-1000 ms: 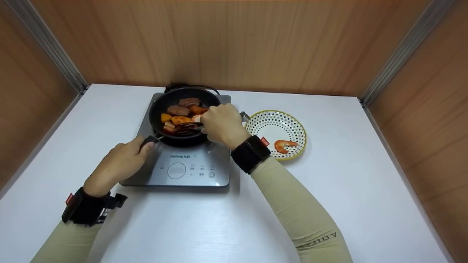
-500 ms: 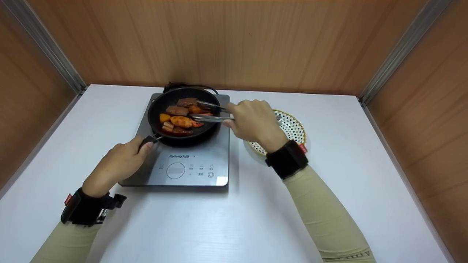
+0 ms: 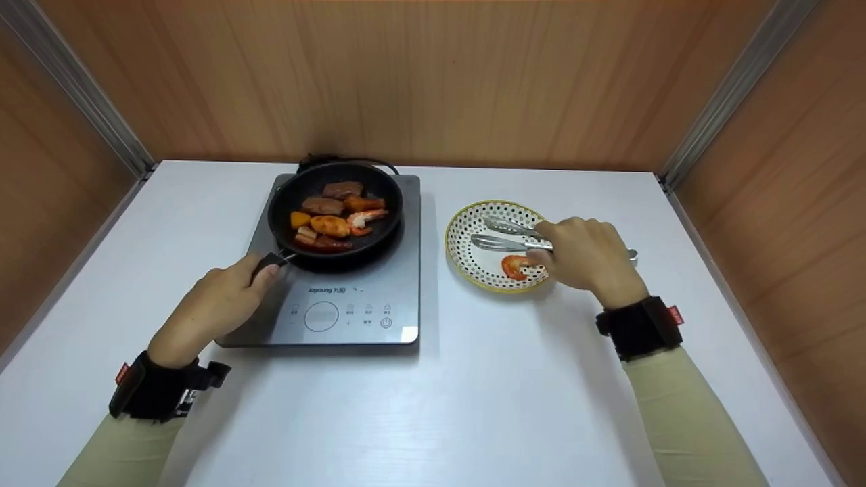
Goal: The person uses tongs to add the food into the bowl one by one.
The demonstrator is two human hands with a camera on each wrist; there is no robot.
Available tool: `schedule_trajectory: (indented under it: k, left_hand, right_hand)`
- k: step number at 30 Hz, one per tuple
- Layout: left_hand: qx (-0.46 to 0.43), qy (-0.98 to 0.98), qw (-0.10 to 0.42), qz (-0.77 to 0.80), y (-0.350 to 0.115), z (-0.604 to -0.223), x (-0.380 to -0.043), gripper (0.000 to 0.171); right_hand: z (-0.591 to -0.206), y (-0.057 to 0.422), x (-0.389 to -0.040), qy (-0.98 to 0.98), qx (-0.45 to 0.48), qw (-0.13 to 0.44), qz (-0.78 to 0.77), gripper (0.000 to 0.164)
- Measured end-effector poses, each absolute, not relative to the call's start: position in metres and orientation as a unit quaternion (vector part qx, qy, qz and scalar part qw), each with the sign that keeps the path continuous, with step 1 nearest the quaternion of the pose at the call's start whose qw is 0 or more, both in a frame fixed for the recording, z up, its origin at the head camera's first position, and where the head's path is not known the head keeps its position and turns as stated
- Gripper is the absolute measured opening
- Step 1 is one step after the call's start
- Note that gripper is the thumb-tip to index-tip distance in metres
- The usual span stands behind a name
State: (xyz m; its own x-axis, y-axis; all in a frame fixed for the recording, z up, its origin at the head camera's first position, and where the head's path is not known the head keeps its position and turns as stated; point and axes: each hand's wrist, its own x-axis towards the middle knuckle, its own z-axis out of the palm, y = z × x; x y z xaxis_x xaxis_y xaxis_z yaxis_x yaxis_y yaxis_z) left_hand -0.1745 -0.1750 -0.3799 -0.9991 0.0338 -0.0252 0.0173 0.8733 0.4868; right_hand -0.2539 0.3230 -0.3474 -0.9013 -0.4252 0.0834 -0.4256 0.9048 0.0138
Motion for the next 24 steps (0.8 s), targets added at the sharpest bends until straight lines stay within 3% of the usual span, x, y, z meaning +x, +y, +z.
schedule_trajectory:
  k: [12,24]
  left_hand:
    - [0.011,0.967,0.014,0.252,-0.175,-0.381,-0.174,0.037]
    - [0.019,0.968,0.01,0.249,-0.174,-0.38,-0.174,0.039]
  right_hand:
    - [-0.368,0.375,-0.251,-0.979,0.204,0.023,0.002,0.039]
    - [-0.376,0.388,-0.25,-0.98,0.197,0.009,-0.005,0.032]
